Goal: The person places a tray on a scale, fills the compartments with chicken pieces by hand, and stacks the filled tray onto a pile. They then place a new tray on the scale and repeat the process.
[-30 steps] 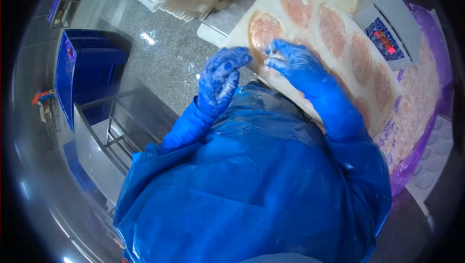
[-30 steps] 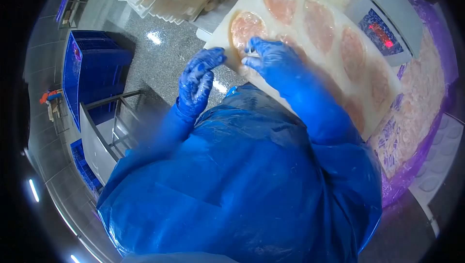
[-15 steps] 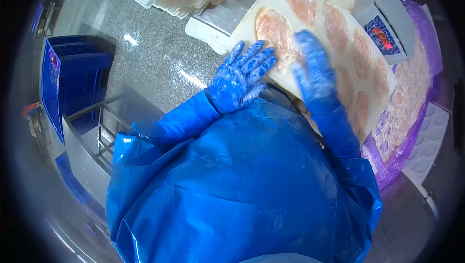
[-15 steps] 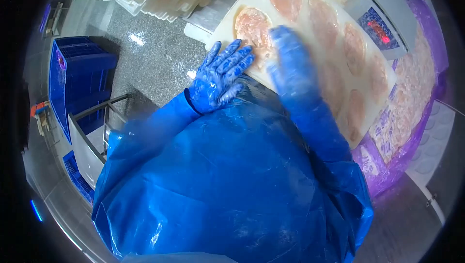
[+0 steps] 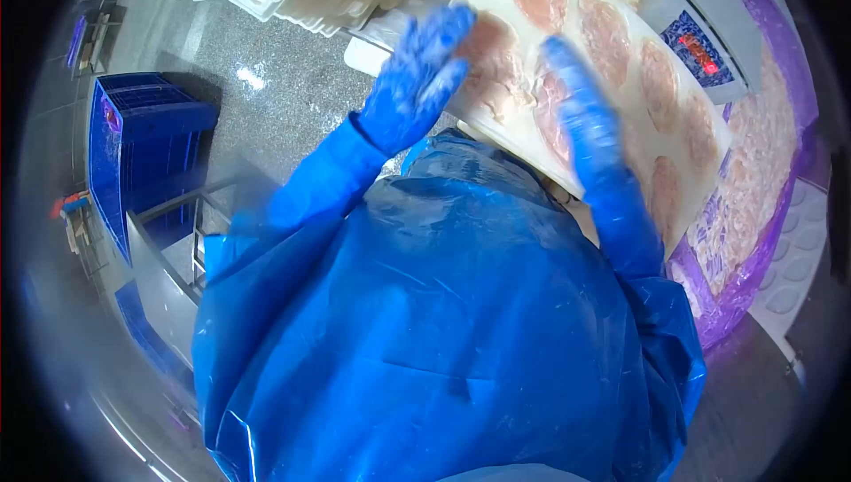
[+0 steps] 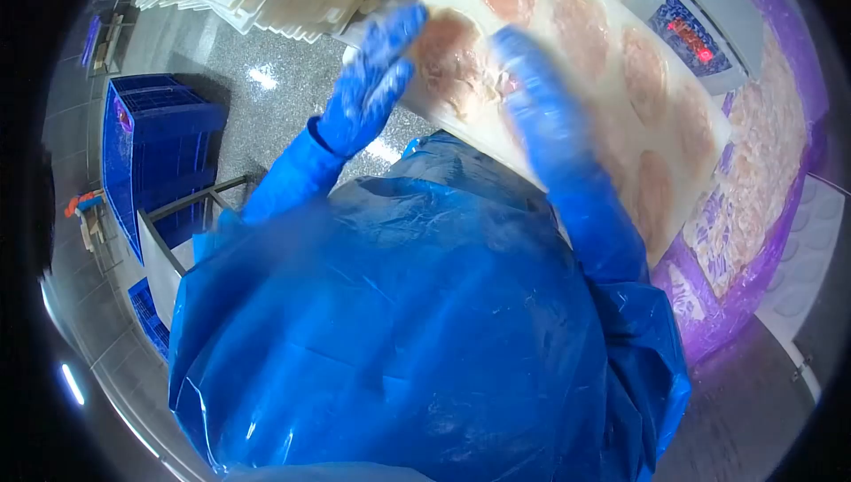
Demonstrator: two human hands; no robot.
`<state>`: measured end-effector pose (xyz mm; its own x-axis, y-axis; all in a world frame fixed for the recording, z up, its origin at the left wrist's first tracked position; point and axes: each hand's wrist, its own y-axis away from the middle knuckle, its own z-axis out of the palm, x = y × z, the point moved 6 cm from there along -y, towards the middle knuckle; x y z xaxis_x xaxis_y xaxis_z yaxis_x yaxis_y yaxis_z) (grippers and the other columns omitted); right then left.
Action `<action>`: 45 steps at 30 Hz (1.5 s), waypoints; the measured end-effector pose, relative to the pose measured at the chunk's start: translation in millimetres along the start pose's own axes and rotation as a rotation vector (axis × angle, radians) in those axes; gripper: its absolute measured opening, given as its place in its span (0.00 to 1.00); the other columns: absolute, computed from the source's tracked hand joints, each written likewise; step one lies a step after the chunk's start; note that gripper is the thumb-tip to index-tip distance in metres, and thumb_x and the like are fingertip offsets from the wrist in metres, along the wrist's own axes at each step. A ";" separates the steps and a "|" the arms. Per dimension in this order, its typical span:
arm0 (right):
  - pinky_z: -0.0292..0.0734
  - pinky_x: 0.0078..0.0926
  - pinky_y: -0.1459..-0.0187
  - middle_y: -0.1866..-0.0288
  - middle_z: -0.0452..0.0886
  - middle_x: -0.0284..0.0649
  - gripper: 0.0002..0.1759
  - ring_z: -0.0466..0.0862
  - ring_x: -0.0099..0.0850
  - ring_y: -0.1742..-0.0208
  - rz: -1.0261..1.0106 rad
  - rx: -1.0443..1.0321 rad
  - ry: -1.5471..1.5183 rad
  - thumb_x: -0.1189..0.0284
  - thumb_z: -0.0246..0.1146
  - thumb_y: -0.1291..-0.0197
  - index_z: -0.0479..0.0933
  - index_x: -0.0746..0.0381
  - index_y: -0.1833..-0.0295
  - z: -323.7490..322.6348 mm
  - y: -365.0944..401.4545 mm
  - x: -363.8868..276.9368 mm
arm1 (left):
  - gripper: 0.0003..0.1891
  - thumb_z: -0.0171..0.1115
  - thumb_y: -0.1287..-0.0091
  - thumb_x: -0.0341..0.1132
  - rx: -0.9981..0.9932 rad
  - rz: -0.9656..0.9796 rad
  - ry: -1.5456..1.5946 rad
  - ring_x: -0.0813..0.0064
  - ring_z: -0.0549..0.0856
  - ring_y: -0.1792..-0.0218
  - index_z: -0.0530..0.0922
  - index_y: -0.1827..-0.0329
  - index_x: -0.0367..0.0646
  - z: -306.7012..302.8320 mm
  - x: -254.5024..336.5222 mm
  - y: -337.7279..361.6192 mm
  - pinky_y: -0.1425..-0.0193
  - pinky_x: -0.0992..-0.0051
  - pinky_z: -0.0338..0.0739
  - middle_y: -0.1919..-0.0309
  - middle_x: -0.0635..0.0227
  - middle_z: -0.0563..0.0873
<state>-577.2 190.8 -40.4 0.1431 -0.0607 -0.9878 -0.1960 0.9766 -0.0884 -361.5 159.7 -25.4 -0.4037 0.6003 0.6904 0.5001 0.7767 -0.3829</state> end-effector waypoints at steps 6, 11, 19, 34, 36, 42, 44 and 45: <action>0.62 0.29 0.26 0.27 0.72 0.42 0.25 0.71 0.31 0.28 -0.073 0.308 0.308 0.72 0.54 0.27 0.69 0.68 0.28 -86.1 -1.2 -58.9 | 0.34 0.52 0.24 0.51 -0.216 0.062 -0.429 0.56 0.56 0.19 0.59 0.20 0.44 94.7 32.3 -26.7 0.17 0.55 0.44 0.20 0.55 0.58; 0.63 0.30 0.26 0.28 0.74 0.43 0.24 0.71 0.31 0.28 -0.087 0.521 0.425 0.70 0.54 0.26 0.70 0.67 0.29 -182.3 29.0 -65.0 | 0.35 0.50 0.23 0.51 -0.449 0.178 -0.579 0.58 0.56 0.19 0.55 0.18 0.46 60.7 18.3 -16.6 0.17 0.55 0.46 0.19 0.55 0.55; 0.63 0.30 0.26 0.30 0.76 0.44 0.23 0.72 0.31 0.28 -0.028 0.707 0.694 0.67 0.55 0.25 0.72 0.66 0.30 -314.2 98.1 -40.5 | 0.39 0.48 0.25 0.59 -0.274 0.000 -0.478 0.52 0.49 0.18 0.53 0.17 0.50 133.2 59.4 -30.7 0.17 0.51 0.40 0.18 0.56 0.51; 0.82 0.35 0.52 0.49 0.85 0.41 0.13 0.86 0.39 0.51 -0.146 0.158 2.132 0.71 0.57 0.30 0.81 0.61 0.45 -346.0 42.6 -40.9 | 0.39 0.55 0.26 0.51 -0.041 -0.125 -0.665 0.50 0.53 0.19 0.53 0.18 0.43 76.4 -15.7 -44.5 0.19 0.46 0.42 0.19 0.52 0.56; 0.83 0.38 0.54 0.52 0.86 0.43 0.14 0.87 0.41 0.55 -0.247 0.296 2.026 0.68 0.59 0.30 0.82 0.61 0.45 -350.2 41.6 -41.2 | 0.39 0.55 0.26 0.51 0.016 -0.152 -0.662 0.50 0.53 0.19 0.53 0.18 0.44 79.9 -10.3 -46.8 0.18 0.47 0.41 0.19 0.52 0.55; 0.83 0.38 0.51 0.54 0.88 0.45 0.15 0.88 0.42 0.55 -0.180 0.434 1.973 0.64 0.60 0.30 0.84 0.62 0.49 -346.2 36.5 -45.7 | 0.40 0.57 0.27 0.52 -0.065 0.039 -0.233 0.47 0.54 0.20 0.55 0.20 0.38 168.4 71.2 -80.3 0.18 0.51 0.44 0.21 0.45 0.56; 0.83 0.37 0.51 0.52 0.88 0.45 0.15 0.88 0.41 0.54 -0.178 0.432 2.004 0.64 0.60 0.30 0.84 0.62 0.49 -350.9 30.6 -42.0 | 0.41 0.56 0.28 0.56 -0.116 0.060 -0.409 0.43 0.56 0.21 0.57 0.21 0.38 195.3 84.7 -89.0 0.19 0.48 0.46 0.22 0.44 0.59; 0.83 0.36 0.51 0.50 0.88 0.45 0.15 0.88 0.41 0.53 -0.168 0.423 2.040 0.64 0.60 0.31 0.84 0.62 0.48 -355.2 31.3 -39.6 | 0.41 0.56 0.28 0.56 -0.147 0.054 -0.390 0.42 0.56 0.21 0.57 0.20 0.38 200.2 87.4 -89.7 0.19 0.48 0.46 0.23 0.43 0.59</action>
<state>-933.6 150.5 -49.4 -0.9522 0.0674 0.2979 -0.0728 0.8972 -0.4356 -595.0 180.6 -53.6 -0.6202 0.6881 0.3766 0.6205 0.7241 -0.3011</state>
